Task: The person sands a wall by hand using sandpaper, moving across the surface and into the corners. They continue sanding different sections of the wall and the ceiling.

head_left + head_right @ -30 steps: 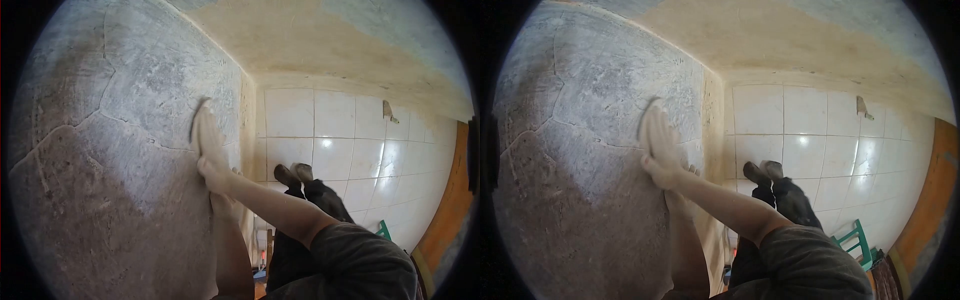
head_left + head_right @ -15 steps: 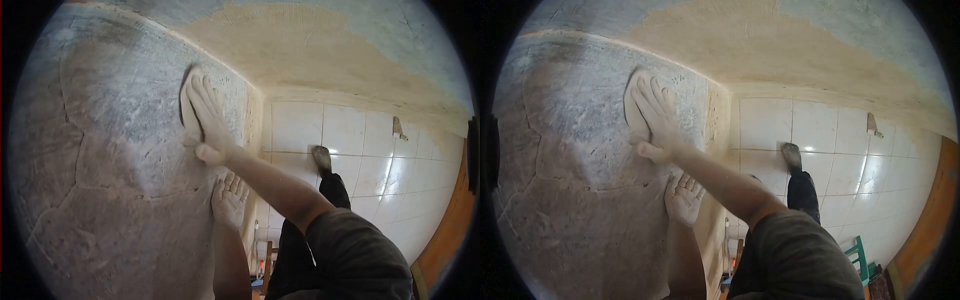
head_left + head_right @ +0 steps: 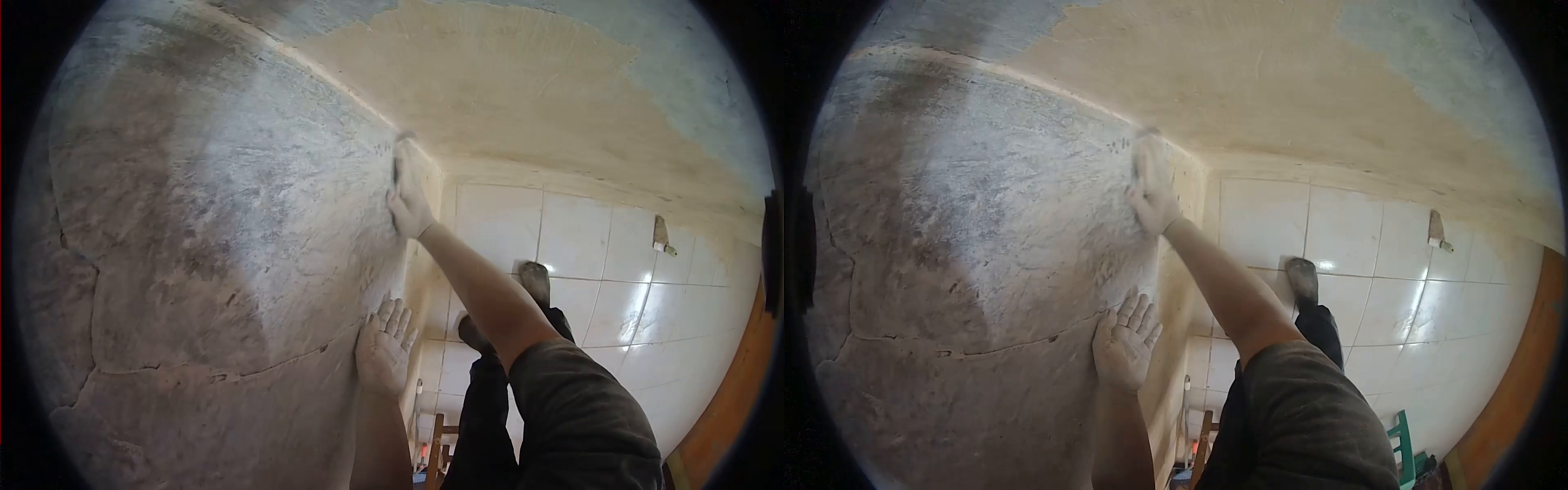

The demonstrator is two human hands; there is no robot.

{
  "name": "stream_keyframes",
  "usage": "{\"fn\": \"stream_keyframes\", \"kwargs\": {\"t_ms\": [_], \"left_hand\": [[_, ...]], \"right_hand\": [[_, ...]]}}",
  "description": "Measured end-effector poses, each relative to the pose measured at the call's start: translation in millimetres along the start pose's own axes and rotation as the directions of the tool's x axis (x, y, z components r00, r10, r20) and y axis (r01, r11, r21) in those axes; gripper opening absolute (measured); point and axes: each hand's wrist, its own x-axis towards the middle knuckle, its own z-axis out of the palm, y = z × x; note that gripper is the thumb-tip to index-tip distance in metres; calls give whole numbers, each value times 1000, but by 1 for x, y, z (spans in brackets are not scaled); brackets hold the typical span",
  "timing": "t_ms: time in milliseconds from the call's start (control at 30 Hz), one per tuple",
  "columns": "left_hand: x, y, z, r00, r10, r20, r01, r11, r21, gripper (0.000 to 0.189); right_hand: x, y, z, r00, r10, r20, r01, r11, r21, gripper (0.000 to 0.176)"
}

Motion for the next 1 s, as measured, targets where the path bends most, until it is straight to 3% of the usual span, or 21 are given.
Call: {"fn": "stream_keyframes", "kwargs": {"t_ms": [133, 200, 233, 333, 400, 433, 500, 567, 600, 633, 733, 833, 900, 933, 1000], "left_hand": [[2, -4, -2, 1000, 9, 1, -9, 1000, -14, 66], [7, -7, -8, 1000, -3, -8, 3, 1000, -22, 66], [7, -9, -11, 1000, -14, -14, 14, 1000, -23, 66], [8, -9, -11, 1000, -25, -19, 24, 999, -43, 66], [4, -10, -5, 1000, -11, -24, 10, 999, -39, 65], [5, -8, -5, 1000, -2, -25, 1, 1000, -30, 64], [4, -7, -4, 1000, 24, -10, -24, 1000, 2, 65], [7, -14, -11, 1000, 17, -10, -17, 1000, 10, 66], [11, -17, -18, 1000, 7, -17, -7, 1000, 3, 67], [14, -18, -23, 1000, 6, -20, -6, 1000, -3, 67], [12, -17, -20, 999, 17, -30, -18, 1000, -20, 68], [14, -18, -22, 1000, 9, -23, -9, 1000, -15, 67], [15, -19, -20, 1000, 11, -29, -11, 1000, -5, 67], [15, -20, -23, 999, 6, -31, -5, 1000, 7, 66], [23, -27, -37, 999, -28, -40, 28, 999, -18, 65]], "right_hand": [[-7, -25, 16, 958, 260, 119, -283, 916, 284, 85], [-4, -57, 19, 990, 111, 88, -133, 941, 311, 85], [4, -89, 15, 994, -109, 25, 99, 961, 258, 84], [-13, -18, 25, 980, -200, 14, 200, 980, 26, 76], [-27, 27, 31, 982, 183, -35, -163, 936, 311, 74], [-29, 42, 35, 930, 366, -22, -317, 833, 452, 73], [-12, -9, 25, 770, 630, 105, -559, 585, 588, 73], [-4, -99, 11, 884, 465, 37, -425, 770, 476, 74], [-12, -111, 14, 990, 133, -44, -113, 944, 310, 74], [-16, -115, 17, 971, -234, -53, 238, 964, 120, 73], [-13, -30, 16, 972, 233, -19, -201, 872, 446, 79], [-22, 6, 19, 818, 556, 145, -493, 549, 675, 82], [-16, -60, 16, 902, 429, 39, -417, 846, 332, 81], [-17, -82, 17, 937, 350, 6, -348, 929, 130, 80], [-31, -65, 25, 1000, 3, 14, -4, 998, 63, 74]]}}
